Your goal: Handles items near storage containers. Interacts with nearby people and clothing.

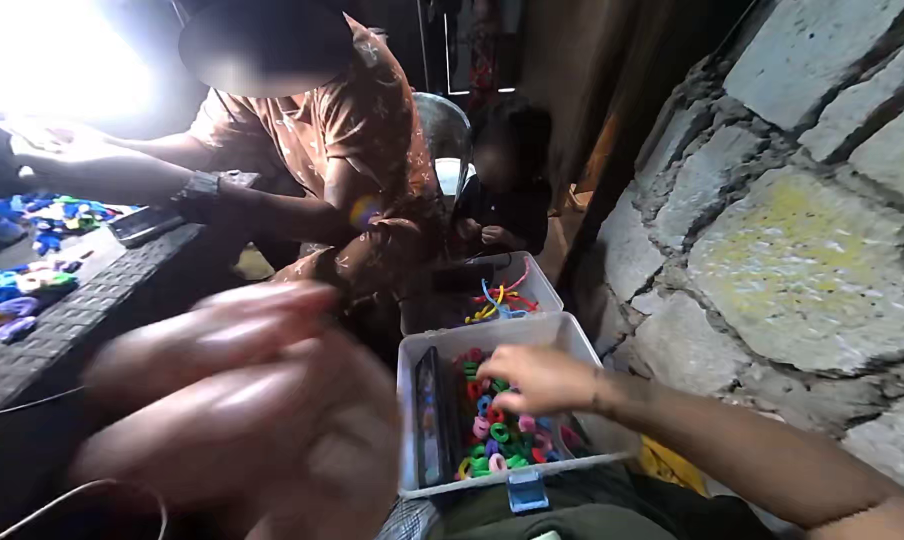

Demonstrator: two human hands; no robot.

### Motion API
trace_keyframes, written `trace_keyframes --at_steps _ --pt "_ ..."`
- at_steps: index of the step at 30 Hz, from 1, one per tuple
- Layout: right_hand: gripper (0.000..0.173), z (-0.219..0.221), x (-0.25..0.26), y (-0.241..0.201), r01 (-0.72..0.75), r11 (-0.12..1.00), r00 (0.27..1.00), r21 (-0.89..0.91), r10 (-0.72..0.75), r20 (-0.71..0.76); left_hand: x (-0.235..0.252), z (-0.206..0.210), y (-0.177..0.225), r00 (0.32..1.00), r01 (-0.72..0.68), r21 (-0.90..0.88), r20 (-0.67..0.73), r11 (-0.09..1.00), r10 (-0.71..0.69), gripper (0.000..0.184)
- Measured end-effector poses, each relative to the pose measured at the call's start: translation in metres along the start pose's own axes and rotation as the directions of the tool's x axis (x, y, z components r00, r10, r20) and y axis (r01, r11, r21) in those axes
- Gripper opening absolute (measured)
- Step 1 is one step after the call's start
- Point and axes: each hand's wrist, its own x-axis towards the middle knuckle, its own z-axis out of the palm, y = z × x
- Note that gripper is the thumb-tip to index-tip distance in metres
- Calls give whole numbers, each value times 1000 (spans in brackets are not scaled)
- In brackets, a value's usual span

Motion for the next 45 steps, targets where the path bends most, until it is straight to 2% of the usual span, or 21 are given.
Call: trace_keyframes --at_steps 1,3,4,6,9,10,12,15,17,22,25,27,29,31,32,35,37,40,42,43,45 --pt "40 14 6 0 -39 995 993 -87 49 112 -8 22 -15 984 48 51 169 998 -56 24" --pt "32 28 8 3 -22 987 974 -161 58 218 -35 50 -44 886 209 49 412 977 -211 28" --pt "27 28 5 4 18 988 979 -152 14 203 -49 56 -57 820 257 67 512 964 -254 27" --pt "20 26 -5 12 115 993 993 -27 -114 5 -71 58 -74 642 290 207 682 934 -350 23" --pt "18 6 -9 1 -67 995 996 69 71 -59 -83 57 -84 288 376 434 785 818 -549 30" --pt "16 1 -9 -1 -127 987 989 102 134 -56 -84 56 -85 200 402 483 783 778 -589 33" --pt "15 2 -12 6 -81 977 979 195 115 -169 -85 54 -85 126 455 515 770 727 -625 39" --pt "14 9 -15 16 102 946 874 309 63 -481 -85 50 -82 137 554 489 744 674 -654 35" --pt "14 9 -15 17 178 902 810 394 93 -579 -83 49 -80 185 602 445 731 663 -657 28" --pt "10 6 -19 16 262 710 790 654 232 -568 -88 46 -84 349 647 279 719 710 -601 20" --pt "7 8 -19 19 444 501 769 743 212 -603 -86 47 -84 349 651 301 697 697 -626 20" --pt "11 8 -20 25 534 419 785 735 77 -614 -85 48 -85 359 642 343 656 686 -664 20" --pt "12 10 -19 29 510 598 801 618 -70 -594 -86 46 -87 386 632 371 610 680 -692 19" --pt "19 12 -16 25 340 863 829 374 -87 -552 -86 46 -86 406 639 365 588 678 -699 15" --pt "21 15 -14 23 228 934 846 275 -50 -532 -87 47 -85 409 648 354 586 675 -700 14" --pt "29 16 -12 19 113 959 837 260 49 -545 -90 48 -84 470 638 301 576 709 -668 11" --pt "36 13 -13 16 169 867 862 468 100 -497 -91 49 -84 533 613 256 564 748 -630 10" --pt "41 6 -18 9 296 494 890 818 168 -423 -94 52 -84 570 572 218 587 791 -574 11" --pt "28 4 -19 5 385 259 861 886 245 -446 -95 52 -83 548 558 257 600 789 -584 15" --pt "22 3 -19 6 425 196 846 884 260 -465 -94 52 -83 531 553 289 601 781 -598 17" --pt "23 7 -20 16 522 140 829 841 146 -539 -92 50 -84 516 538 348 584 768 -627 17"
